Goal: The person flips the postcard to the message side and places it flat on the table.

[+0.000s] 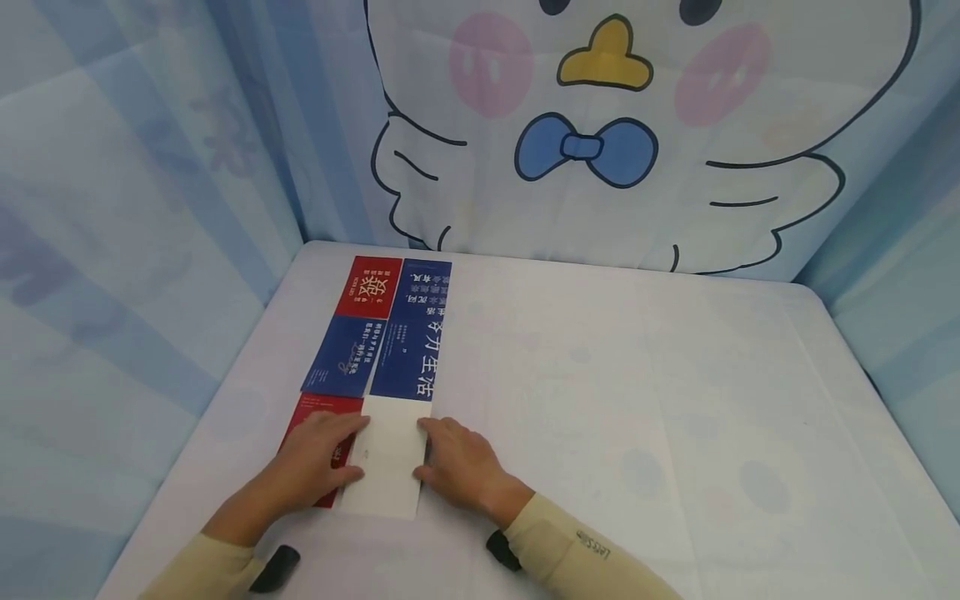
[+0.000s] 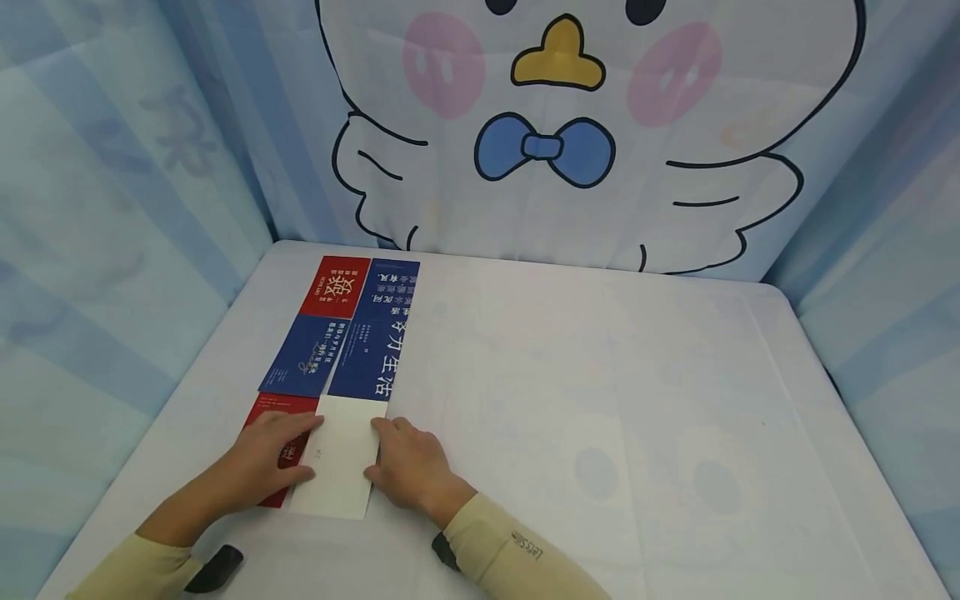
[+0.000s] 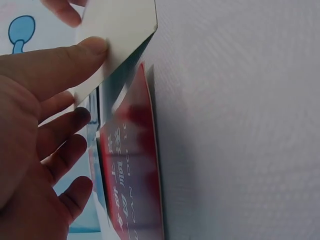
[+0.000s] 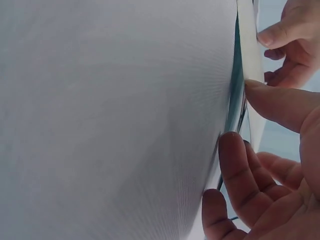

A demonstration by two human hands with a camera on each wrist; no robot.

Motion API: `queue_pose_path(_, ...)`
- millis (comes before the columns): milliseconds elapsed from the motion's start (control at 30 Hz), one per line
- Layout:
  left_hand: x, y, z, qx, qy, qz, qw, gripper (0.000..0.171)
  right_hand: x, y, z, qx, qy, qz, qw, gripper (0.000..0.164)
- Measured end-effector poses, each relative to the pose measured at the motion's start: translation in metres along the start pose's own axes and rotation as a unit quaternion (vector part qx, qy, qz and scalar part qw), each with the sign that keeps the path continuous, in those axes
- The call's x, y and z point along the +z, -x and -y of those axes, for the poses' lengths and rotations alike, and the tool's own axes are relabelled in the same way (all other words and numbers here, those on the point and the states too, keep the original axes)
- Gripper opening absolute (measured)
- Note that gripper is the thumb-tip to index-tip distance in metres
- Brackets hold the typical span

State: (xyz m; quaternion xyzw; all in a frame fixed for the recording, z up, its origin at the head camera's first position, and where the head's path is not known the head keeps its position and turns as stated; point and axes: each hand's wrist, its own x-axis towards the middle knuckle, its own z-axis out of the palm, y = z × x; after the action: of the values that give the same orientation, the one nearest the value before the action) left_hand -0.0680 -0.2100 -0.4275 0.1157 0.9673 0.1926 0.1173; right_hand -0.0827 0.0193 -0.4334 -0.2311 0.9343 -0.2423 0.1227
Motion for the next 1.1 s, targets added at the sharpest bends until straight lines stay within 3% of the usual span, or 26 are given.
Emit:
queue_pose_path(200,0.0016,0.0022,-0.0006,-0.004,-0.002,0.014,0.9999,0.079,0.0019,-0.0009,-0.0013,-0.009,0.024,0.003,1.000,0.057)
queue_pose_path(633,0.0003,0.0032,0.0023,0.009,-0.008,0.004,0.9999,0.077,0.0014,0.0003,0.0023,-0.014,0.061,0.022,0.998,0.059)
queue_pose_path(1100,0.0026,0.0003,0.0082,0.002,0.005,0.009,0.9999,0.075,0.0057,0.0000,0.0014,-0.010,0.083,0.016,0.996,0.057)
